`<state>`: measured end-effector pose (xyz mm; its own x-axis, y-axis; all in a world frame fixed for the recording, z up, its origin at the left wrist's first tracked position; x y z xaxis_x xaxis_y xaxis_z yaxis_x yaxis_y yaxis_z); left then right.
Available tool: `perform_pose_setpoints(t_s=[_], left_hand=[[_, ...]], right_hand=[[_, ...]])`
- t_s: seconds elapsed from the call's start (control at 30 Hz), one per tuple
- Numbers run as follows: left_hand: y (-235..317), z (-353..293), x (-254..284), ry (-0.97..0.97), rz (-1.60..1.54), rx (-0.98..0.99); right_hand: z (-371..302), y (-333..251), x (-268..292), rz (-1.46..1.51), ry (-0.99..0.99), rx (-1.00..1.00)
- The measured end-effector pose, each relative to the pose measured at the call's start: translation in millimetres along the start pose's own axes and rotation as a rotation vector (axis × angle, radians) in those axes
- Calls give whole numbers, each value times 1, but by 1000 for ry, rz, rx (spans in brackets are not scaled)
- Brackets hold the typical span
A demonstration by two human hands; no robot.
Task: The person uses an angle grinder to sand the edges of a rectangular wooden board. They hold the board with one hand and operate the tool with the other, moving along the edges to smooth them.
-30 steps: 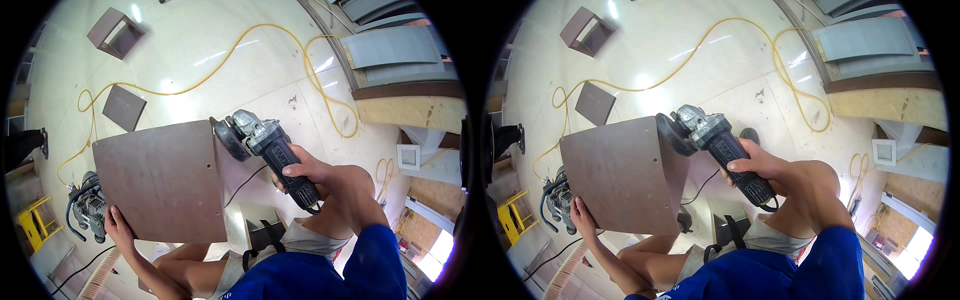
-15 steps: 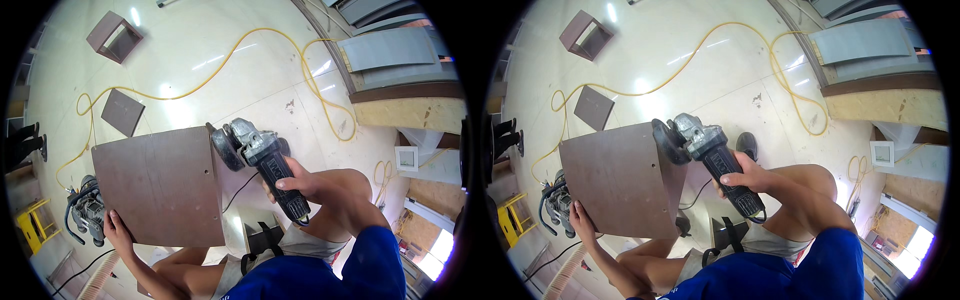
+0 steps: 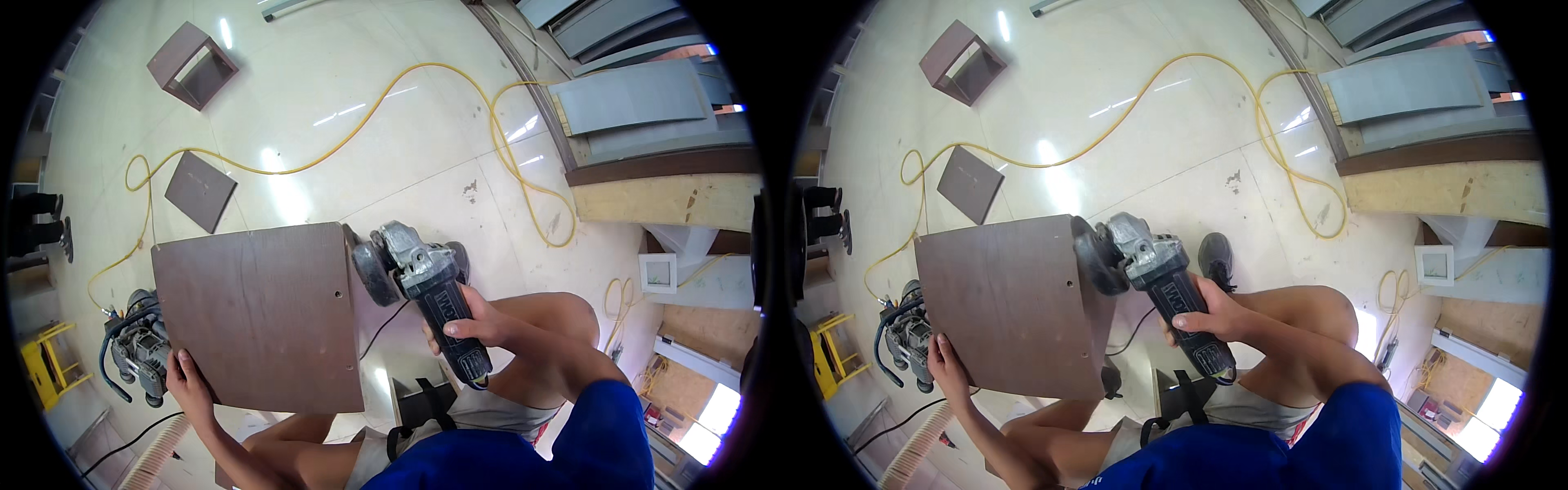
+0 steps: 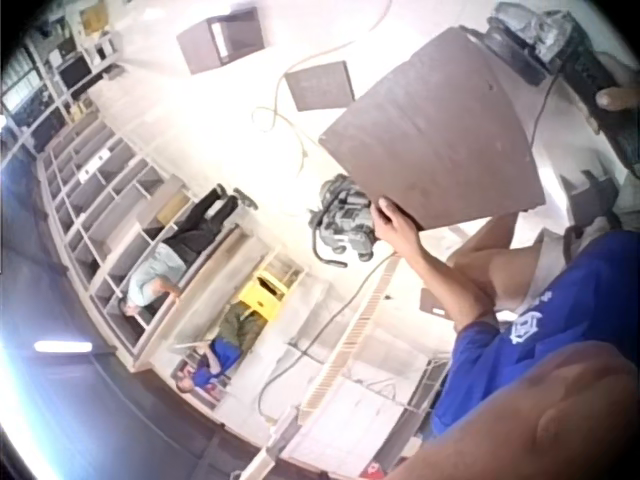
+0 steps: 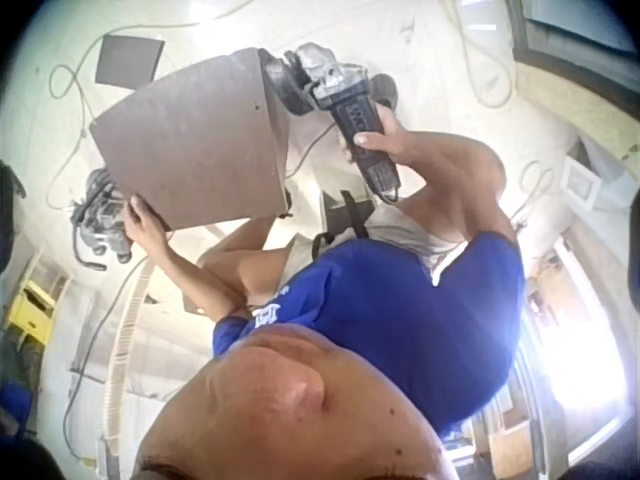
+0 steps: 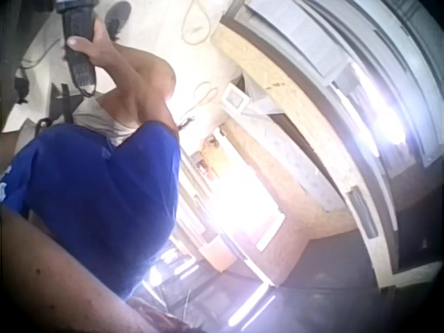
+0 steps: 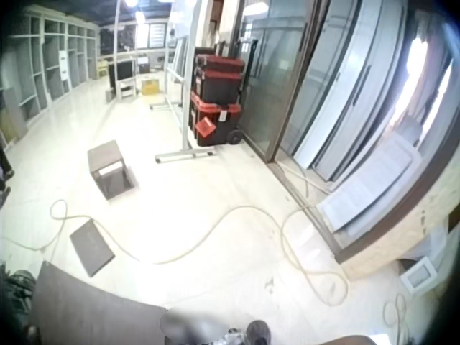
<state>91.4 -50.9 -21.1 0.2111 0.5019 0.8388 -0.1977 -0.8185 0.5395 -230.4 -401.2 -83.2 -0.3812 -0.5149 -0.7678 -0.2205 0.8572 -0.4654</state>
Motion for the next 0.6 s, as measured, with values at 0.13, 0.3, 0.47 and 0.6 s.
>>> perform_pose_setpoints(t_s=[0.13, 0.3, 0.47, 0.6], left_hand=[[-4, -1, 5, 4, 29, -16], [-4, 1, 0, -28, 3, -21], [-6, 7, 0, -59, -76, -35], [-10, 40, -2, -121, 38, -76]], right_hand=[[8, 3, -1, 77, 39, -17], [4, 5, 9, 109, 103, -50], [8, -54, 9, 7, 217, -108], [9, -106, 18, -132, 164, -85]])
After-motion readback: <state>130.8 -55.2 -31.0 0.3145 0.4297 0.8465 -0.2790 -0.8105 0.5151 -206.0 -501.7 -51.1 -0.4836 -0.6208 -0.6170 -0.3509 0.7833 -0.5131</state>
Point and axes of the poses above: each hand's wrist, its own z-axis towards the middle knuckle, its own x-axis out of the back of the hand, y = z × x, the point moved 10 cm from there along z, towards the middle knuckle, and after that the axes turned 12 degrees about z, right-handed, at the moved point
